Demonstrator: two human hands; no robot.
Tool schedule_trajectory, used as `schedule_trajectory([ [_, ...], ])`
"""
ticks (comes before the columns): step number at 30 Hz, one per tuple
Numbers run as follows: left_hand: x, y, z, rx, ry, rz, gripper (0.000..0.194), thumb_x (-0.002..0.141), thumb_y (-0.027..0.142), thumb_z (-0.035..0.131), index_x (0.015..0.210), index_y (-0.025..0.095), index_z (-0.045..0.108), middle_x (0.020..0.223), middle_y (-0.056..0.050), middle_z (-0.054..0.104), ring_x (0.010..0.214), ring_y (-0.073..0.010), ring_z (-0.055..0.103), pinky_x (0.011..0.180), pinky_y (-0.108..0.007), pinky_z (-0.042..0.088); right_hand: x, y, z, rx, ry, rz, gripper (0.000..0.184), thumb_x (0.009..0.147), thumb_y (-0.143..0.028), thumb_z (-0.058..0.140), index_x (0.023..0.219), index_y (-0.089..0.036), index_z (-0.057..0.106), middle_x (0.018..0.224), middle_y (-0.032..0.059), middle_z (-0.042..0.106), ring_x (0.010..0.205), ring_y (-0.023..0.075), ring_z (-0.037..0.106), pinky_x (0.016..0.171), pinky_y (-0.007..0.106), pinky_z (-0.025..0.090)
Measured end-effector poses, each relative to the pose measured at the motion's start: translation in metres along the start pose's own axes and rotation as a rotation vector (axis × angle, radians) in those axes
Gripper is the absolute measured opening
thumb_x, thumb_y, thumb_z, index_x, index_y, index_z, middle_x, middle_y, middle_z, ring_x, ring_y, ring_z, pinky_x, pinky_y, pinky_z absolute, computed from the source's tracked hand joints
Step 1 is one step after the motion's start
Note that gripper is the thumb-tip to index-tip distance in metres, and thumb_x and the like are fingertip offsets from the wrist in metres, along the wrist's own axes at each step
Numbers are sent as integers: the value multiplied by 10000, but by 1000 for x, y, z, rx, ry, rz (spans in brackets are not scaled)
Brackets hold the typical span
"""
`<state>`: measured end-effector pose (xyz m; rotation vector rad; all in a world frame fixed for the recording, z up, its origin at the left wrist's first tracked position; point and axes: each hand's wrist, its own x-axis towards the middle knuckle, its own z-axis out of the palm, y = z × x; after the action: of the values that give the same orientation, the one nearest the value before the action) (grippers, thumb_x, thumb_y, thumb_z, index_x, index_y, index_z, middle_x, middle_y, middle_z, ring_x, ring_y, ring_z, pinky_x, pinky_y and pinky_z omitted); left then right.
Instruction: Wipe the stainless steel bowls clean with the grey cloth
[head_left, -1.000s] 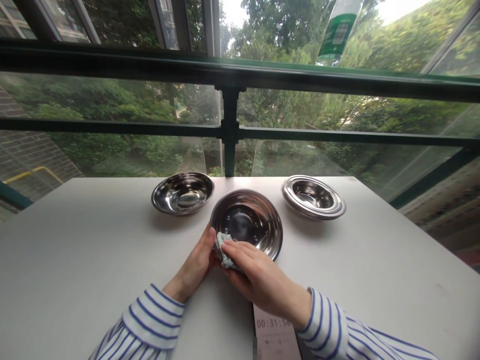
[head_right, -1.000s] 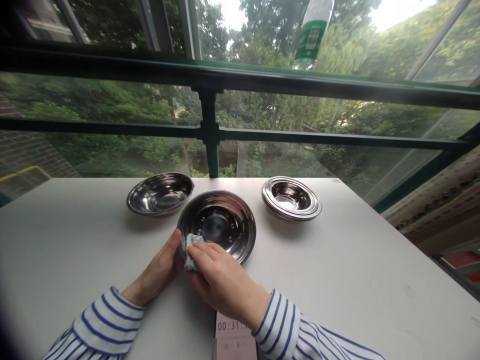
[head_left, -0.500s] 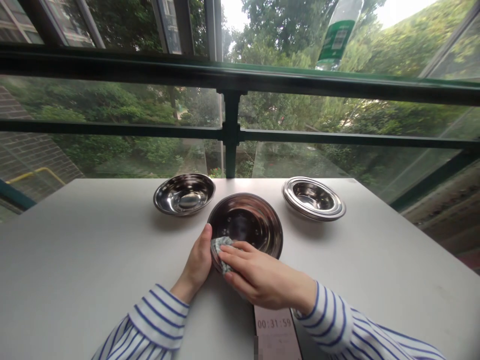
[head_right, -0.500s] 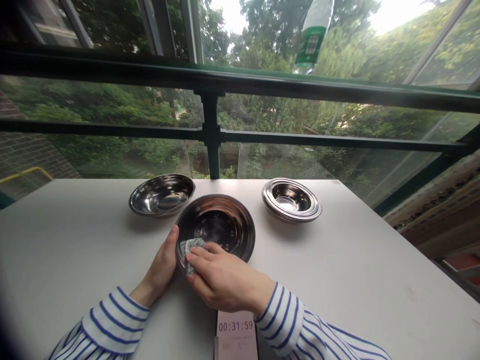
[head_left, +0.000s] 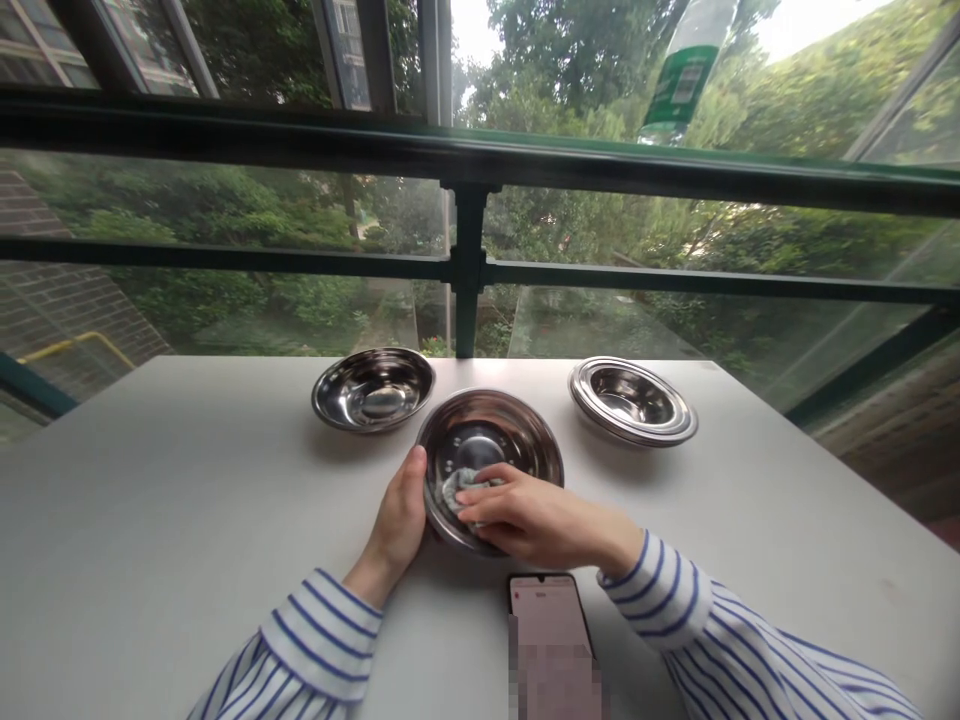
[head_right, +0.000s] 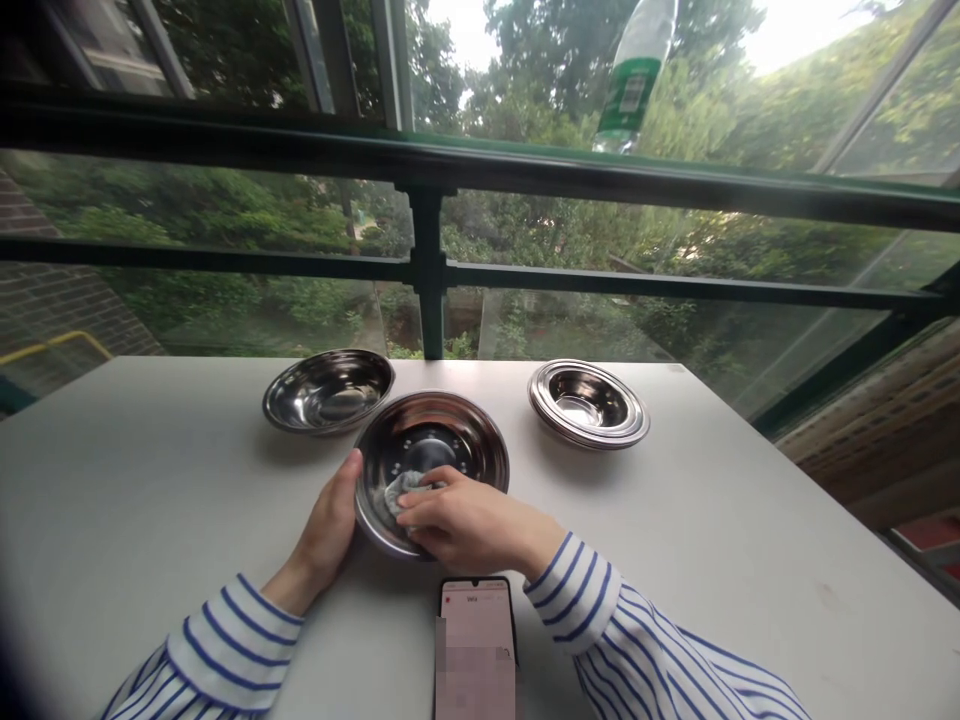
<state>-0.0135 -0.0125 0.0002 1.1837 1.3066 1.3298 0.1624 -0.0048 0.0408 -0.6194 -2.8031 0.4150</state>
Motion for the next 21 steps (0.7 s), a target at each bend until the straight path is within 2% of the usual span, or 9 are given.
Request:
schedule_trajectory([
  [1,1,-1,0,-2,3,-1,529,850,513,379,1092,111,623,1110,-97,657,1134,-261,519,1018,-381,314,3,-3,0,24,-23,-38,198,894,-121,423,946,-169,608,1066,30,639,966,122,572,1003,290,363],
  [3,2,-3,-1,-12,-11,-22,553,842,524,387,1105,94,615,1117,-114,654,1148,-269,509,1020,-398,312,12,-4,3,-21,2,-15,193,888,-130,434,967,-167,606,1079,29,631,997,135,557,1001,289,364],
  [7,3,-4,-4,-51,-44,-38,571,841,519,399,1166,83,573,1154,-129,635,1171,-269,492,1014,-398,324,22,11,9,-216,117,212,293,881,-208,458,1149,-140,556,1276,90,523,1179,243,430,985,364,383],
  [10,1,-2,-3,-54,-57,-38,547,853,506,386,1166,102,577,1138,-114,646,1138,-266,520,997,-393,343,16,24,11,-251,165,344,337,888,-193,423,1199,-103,517,1271,160,512,1141,287,446,932,436,404],
  [13,0,0,0,-46,-45,-44,529,849,505,393,1119,105,609,1079,-102,674,1089,-261,555,973,-378,370,14,28,12,-245,183,392,311,889,-173,401,1145,-62,540,1189,209,550,1067,300,492,887,462,406],
  [17,1,0,0,-71,-21,-67,527,817,520,437,1074,105,635,951,-92,713,998,-264,606,905,-375,433,28,19,15,-177,153,285,249,887,-160,414,1055,-73,575,1160,189,569,1023,246,531,927,415,361],
  [21,2,-2,-2,-96,-11,-92,553,801,541,444,1057,92,643,897,-98,720,955,-269,625,880,-386,451,30,8,9,-83,39,77,154,881,-174,466,966,-160,593,1047,53,629,904,133,560,943,285,347],
])
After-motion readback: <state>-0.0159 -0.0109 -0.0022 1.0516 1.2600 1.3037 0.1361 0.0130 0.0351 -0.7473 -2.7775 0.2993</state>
